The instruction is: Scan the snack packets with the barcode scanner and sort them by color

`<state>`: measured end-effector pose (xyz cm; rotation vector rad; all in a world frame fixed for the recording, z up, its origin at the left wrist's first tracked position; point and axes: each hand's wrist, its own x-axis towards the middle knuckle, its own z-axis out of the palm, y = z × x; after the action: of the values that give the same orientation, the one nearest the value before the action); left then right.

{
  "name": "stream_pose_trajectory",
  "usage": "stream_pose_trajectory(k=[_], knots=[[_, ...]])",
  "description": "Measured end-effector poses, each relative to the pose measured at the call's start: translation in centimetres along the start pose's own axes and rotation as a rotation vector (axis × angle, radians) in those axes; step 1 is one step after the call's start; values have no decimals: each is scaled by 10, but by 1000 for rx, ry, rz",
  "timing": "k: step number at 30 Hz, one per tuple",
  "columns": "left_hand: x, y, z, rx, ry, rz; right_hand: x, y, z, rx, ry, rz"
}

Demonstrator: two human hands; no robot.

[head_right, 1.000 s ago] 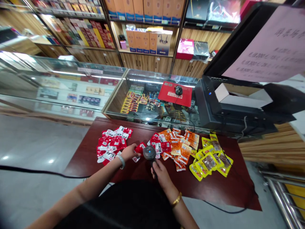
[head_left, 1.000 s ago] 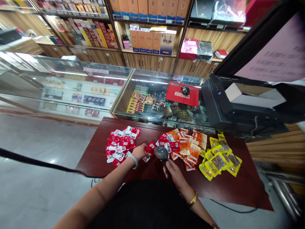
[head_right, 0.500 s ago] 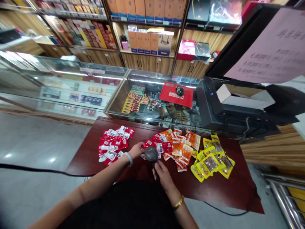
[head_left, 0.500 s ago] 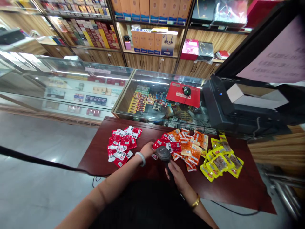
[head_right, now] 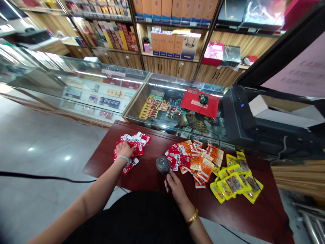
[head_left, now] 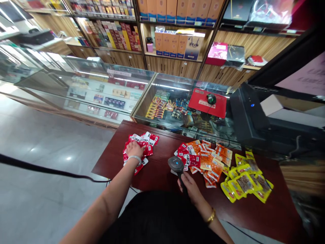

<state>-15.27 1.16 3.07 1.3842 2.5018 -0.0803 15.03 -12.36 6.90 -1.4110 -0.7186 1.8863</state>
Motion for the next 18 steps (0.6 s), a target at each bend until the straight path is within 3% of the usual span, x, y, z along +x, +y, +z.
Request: stream_pose_trajectory(k=[9,13,18], knots=[[15,4,-4,-16,-192,99,-1,-5,-2,11,26,7],[17,13,2,-297,-256,86,1,-2,-4,22,26,8],[-10,53,26,-620,-309,129,3,-8,-1,31,5,-6]])
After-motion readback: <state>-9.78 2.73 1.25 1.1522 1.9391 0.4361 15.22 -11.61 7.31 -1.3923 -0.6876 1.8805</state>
